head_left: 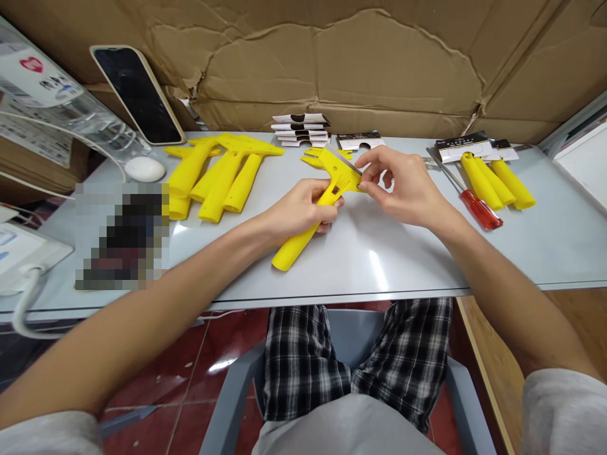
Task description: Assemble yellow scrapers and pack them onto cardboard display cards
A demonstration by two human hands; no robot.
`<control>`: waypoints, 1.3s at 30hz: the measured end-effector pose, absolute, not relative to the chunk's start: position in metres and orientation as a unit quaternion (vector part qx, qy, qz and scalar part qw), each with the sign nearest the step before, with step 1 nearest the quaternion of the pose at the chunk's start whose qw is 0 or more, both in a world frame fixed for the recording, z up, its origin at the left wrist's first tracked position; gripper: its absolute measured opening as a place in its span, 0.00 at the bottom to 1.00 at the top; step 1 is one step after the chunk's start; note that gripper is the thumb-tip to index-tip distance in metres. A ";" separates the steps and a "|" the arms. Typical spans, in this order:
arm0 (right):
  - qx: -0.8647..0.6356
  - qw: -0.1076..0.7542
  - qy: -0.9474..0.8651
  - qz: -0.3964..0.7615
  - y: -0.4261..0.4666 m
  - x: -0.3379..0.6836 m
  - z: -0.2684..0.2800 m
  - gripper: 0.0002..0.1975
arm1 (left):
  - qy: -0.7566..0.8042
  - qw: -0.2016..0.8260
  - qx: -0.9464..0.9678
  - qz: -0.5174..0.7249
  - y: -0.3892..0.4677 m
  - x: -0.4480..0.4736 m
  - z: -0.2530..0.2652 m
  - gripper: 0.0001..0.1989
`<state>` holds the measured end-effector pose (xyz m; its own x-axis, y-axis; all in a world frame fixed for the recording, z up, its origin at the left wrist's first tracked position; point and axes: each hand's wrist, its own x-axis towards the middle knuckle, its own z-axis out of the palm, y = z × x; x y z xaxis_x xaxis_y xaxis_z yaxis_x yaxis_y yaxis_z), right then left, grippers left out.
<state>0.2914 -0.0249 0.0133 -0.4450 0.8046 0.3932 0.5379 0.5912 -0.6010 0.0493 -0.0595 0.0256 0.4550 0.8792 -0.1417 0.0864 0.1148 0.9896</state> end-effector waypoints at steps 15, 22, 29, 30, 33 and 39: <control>-0.398 0.337 -0.838 0.160 -0.024 0.286 0.008 0.23 | 0.409 0.624 0.577 0.332 -0.059 0.050 0.024 0.12; -0.414 0.336 -0.831 0.158 -0.027 0.283 0.008 0.22 | 0.405 0.626 0.576 0.336 -0.060 0.050 0.022 0.11; -0.435 0.342 -0.817 0.163 -0.028 0.280 0.005 0.23 | 0.405 0.625 0.574 0.341 -0.060 0.051 0.022 0.11; -0.438 0.343 -0.815 0.162 -0.028 0.280 0.005 0.23 | 0.406 0.625 0.573 0.340 -0.060 0.051 0.022 0.11; -0.445 0.338 -0.815 0.154 -0.029 0.279 0.005 0.22 | 0.410 0.626 0.571 0.339 -0.061 0.051 0.022 0.11; -0.460 0.333 -0.811 0.142 -0.032 0.278 0.008 0.21 | 0.414 0.621 0.571 0.342 -0.062 0.052 0.023 0.11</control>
<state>0.2778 -0.0320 0.0076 -0.3548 0.8406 0.4094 0.6507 0.5364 -0.5375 0.0517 -0.0616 0.0234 0.4234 0.8974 -0.1243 0.0493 0.1142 0.9922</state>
